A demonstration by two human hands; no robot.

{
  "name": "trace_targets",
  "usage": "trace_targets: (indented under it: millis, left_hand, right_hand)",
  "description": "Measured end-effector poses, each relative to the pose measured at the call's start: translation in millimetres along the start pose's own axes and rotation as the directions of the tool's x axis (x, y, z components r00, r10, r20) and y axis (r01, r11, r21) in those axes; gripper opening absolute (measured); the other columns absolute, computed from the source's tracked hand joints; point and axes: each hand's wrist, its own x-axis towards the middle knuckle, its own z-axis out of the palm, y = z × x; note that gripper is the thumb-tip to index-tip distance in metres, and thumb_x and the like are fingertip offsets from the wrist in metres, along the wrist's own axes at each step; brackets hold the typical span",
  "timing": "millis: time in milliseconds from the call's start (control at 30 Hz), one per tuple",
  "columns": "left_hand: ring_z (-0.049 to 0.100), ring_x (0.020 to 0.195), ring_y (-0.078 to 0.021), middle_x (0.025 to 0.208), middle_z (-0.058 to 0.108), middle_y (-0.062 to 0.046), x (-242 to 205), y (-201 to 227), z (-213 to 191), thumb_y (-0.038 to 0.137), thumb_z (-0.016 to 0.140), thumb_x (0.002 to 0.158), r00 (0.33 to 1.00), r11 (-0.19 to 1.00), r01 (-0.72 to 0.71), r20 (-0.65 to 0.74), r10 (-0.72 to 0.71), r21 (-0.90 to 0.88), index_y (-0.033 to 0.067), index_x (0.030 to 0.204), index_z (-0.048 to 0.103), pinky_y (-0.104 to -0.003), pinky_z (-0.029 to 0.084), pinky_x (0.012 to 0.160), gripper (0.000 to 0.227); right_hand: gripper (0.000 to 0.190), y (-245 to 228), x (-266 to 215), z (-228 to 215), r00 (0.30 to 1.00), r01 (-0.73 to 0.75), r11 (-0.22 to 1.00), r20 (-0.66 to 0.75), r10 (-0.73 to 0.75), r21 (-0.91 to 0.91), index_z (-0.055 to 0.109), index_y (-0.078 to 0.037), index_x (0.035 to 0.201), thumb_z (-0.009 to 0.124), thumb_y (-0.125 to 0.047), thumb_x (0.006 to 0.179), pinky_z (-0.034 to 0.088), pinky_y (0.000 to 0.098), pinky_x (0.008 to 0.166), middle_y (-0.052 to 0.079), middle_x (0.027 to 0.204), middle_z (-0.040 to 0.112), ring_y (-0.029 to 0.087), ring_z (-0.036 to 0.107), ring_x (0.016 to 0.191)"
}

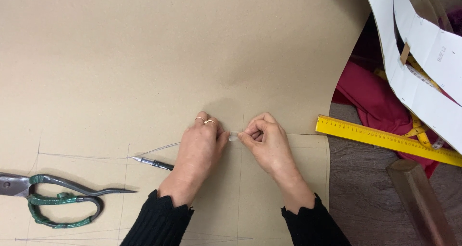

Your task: The person draws a curved line on a large sheet of brown paper using a black marker, then uses large scissors to cut along the drawn line to create a pattern piece.

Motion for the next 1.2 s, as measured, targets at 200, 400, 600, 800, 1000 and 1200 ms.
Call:
trace_targets:
  millis: [200,400,600,800,1000,1200]
  left_hand:
    - [0.069,0.081,-0.0351,0.088,0.057,-0.009,0,2,2,0.023,0.066,0.087,1.0,0.998,-0.01,-0.016,0.011,0.06,0.0087,0.079,0.065,-0.043,0.054,0.072,0.017]
    - [0.068,0.081,-0.0325,0.089,0.057,-0.007,1,2,7,0.026,0.066,0.086,0.999,0.995,-0.009,-0.045,0.013,0.098,0.01,0.079,0.065,-0.041,0.052,0.073,0.018]
    - [0.069,0.082,-0.0294,0.088,0.057,-0.006,-1,5,4,0.024,0.067,0.087,0.998,0.994,-0.014,-0.053,0.02,0.112,0.0102,0.081,0.066,-0.039,0.052,0.072,0.015]
    - [0.069,0.081,-0.0265,0.088,0.057,-0.006,-2,8,1,0.023,0.065,0.088,0.999,0.994,-0.006,-0.049,0.011,0.107,0.0095,0.082,0.068,-0.037,0.052,0.072,0.015]
    - [0.069,0.081,-0.0277,0.088,0.057,-0.006,-1,5,4,0.023,0.067,0.087,0.998,0.994,-0.017,-0.061,0.023,0.106,0.0086,0.082,0.068,-0.038,0.051,0.071,0.016]
    - [0.068,0.081,-0.0267,0.088,0.057,-0.006,-2,7,3,0.024,0.067,0.088,0.999,0.993,-0.009,-0.05,0.015,0.116,0.0083,0.083,0.068,-0.037,0.051,0.071,0.016]
  right_hand:
    - [0.003,4,1,2,0.999,0.042,0.999,-0.024,-0.043,-0.023,0.068,0.003,0.08,0.069,0.0,0.08,0.048,0.0241,0.06,0.009,0.085,0.056,0.011,0.049,0.075]
    - [0.003,6,1,5,0.995,0.075,0.996,-0.065,-0.078,-0.044,0.066,0.003,0.078,0.069,0.002,0.079,0.047,0.0239,0.058,0.01,0.084,0.055,0.011,0.049,0.075]
    - [0.002,2,-2,5,0.993,0.079,0.996,-0.083,-0.082,-0.043,0.067,0.004,0.077,0.069,0.003,0.078,0.047,0.0226,0.055,0.01,0.082,0.054,0.01,0.048,0.074]
    - [0.002,1,-2,5,0.992,0.085,0.995,-0.085,-0.088,-0.046,0.067,0.004,0.077,0.068,0.004,0.078,0.047,0.0225,0.055,0.01,0.082,0.054,0.01,0.049,0.073]
    - [0.003,4,0,6,0.991,0.101,0.994,-0.078,-0.104,-0.051,0.067,0.003,0.077,0.069,0.003,0.078,0.048,0.0221,0.055,0.01,0.082,0.054,0.01,0.049,0.073]
    - [0.003,3,-2,6,0.993,0.088,0.995,-0.076,-0.092,-0.055,0.066,0.004,0.077,0.069,0.003,0.078,0.048,0.0224,0.056,0.01,0.083,0.054,0.01,0.049,0.074]
